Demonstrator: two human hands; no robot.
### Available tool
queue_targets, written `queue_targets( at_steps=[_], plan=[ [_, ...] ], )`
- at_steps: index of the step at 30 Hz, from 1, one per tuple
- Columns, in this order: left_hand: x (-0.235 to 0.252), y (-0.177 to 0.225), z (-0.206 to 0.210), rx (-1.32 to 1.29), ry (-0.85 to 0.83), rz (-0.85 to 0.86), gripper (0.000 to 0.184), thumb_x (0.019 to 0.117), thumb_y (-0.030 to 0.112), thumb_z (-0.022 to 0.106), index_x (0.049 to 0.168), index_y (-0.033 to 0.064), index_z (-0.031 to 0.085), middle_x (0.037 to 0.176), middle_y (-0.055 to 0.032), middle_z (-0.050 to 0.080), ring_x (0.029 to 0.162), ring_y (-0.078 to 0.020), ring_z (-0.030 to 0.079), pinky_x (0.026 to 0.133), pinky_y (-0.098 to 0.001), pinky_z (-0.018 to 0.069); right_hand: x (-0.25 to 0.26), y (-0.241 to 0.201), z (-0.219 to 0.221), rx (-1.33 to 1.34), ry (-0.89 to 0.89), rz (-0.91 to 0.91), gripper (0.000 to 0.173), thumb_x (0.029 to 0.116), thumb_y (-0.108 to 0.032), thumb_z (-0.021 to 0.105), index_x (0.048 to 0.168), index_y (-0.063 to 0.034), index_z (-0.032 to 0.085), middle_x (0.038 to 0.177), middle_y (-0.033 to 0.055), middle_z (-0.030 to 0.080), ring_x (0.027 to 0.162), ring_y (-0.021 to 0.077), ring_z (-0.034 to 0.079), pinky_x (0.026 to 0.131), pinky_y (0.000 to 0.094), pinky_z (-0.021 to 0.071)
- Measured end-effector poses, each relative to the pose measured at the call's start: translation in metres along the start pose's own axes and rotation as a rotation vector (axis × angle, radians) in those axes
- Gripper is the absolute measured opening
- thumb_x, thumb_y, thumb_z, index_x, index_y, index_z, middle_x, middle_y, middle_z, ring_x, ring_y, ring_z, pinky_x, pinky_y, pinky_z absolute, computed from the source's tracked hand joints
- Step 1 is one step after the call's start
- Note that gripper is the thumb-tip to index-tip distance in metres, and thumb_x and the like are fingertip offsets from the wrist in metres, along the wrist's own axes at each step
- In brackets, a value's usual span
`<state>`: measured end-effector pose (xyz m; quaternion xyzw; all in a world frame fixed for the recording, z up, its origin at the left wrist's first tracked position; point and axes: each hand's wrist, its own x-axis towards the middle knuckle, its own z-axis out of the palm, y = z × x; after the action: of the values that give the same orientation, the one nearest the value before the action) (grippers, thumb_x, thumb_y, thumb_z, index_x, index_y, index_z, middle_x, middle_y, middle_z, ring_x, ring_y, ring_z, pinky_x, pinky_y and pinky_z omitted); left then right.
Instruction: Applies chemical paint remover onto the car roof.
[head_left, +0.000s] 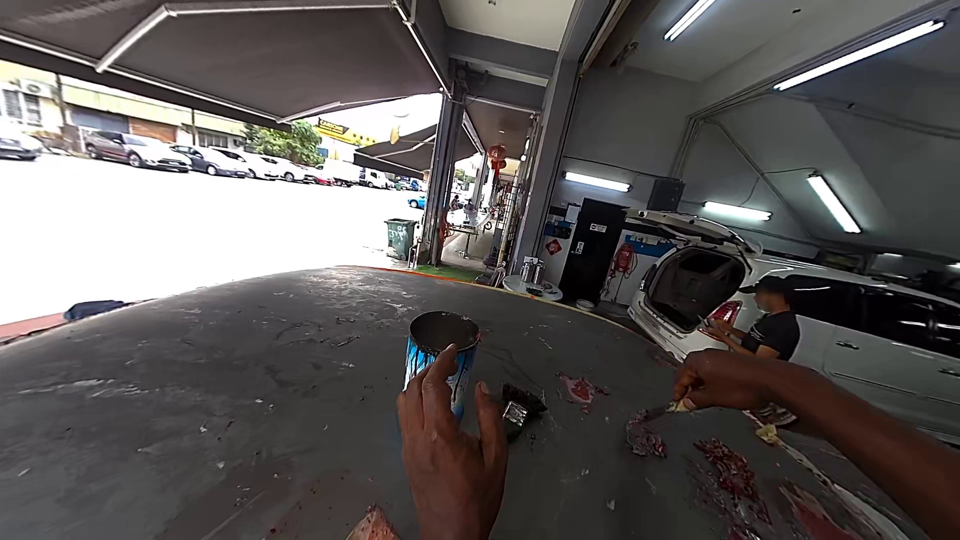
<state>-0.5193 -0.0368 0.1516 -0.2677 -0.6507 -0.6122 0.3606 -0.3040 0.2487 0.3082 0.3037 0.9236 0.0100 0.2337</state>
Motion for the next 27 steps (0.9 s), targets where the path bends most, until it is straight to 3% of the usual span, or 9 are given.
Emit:
queue_targets(
  at_steps=[4,10,13,17,23,27],
  plan=[
    [0.001,0.0,-0.001,0.003,-0.013,0.007,0.05,0.091,0.036,0.056,0.13,0.006,0.064,0.114,-0.0083,0.066,0.092,-0.0177,0.06,0.071,-0.0327,0.0503,-0.001,0.001,-0.001,0.07,0.123,0.005,0.03,0.1054,-0.029,0.061,0.127,-0.012,0.073,0.117,0.0124,0.073,0.108,0.0265,0.068,0.101,0.0494,0.0495],
    [-0.001,-0.001,-0.002,0.027,-0.028,0.021,0.047,0.0903,0.033,0.06,0.128,0.0059,0.066,0.115,-0.0099,0.065,0.096,-0.0195,0.062,0.076,-0.0338,0.0534,0.063,-0.014,0.002,0.027,0.163,-0.027,0.03,0.1062,-0.03,0.058,0.124,-0.0123,0.074,0.117,0.0119,0.073,0.108,0.0275,0.068,0.099,0.0515,0.0498],
    [0.0,-0.004,-0.003,0.049,-0.032,0.039,0.048,0.0904,0.033,0.057,0.128,0.0059,0.067,0.115,-0.0104,0.066,0.095,-0.02,0.062,0.075,-0.0346,0.0525,0.092,-0.025,0.002,0.045,0.197,-0.074,0.031,0.1069,-0.028,0.056,0.123,-0.0084,0.074,0.112,0.0133,0.073,0.104,0.0275,0.069,0.097,0.0508,0.0512],
    [-0.001,-0.004,-0.003,0.04,-0.064,0.045,0.049,0.0912,0.034,0.056,0.129,0.0045,0.065,0.113,-0.0119,0.066,0.092,-0.0209,0.06,0.07,-0.0363,0.0497,0.108,-0.025,0.004,0.025,0.202,-0.061,0.029,0.1064,-0.029,0.057,0.12,-0.0112,0.075,0.114,0.0103,0.073,0.107,0.0255,0.069,0.099,0.0504,0.0512],
    [-0.001,0.0,-0.005,0.016,-0.074,0.032,0.049,0.0923,0.034,0.055,0.129,0.003,0.065,0.114,-0.015,0.065,0.091,-0.0241,0.06,0.07,-0.039,0.0488,0.056,0.014,0.005,-0.042,-0.02,-0.101,0.029,0.1039,-0.023,0.064,0.126,-0.0065,0.073,0.103,0.016,0.073,0.093,0.0274,0.068,0.093,0.0487,0.051],
    [-0.001,0.001,-0.004,-0.005,-0.078,0.019,0.049,0.0917,0.034,0.056,0.128,0.0031,0.065,0.113,-0.0142,0.065,0.092,-0.0245,0.06,0.069,-0.0384,0.0486,-0.001,0.058,0.032,-0.088,-0.085,-0.046,0.027,0.1013,-0.018,0.067,0.125,-0.0092,0.075,0.115,0.0168,0.074,0.11,0.0333,0.068,0.102,0.0565,0.0476]
  ],
)
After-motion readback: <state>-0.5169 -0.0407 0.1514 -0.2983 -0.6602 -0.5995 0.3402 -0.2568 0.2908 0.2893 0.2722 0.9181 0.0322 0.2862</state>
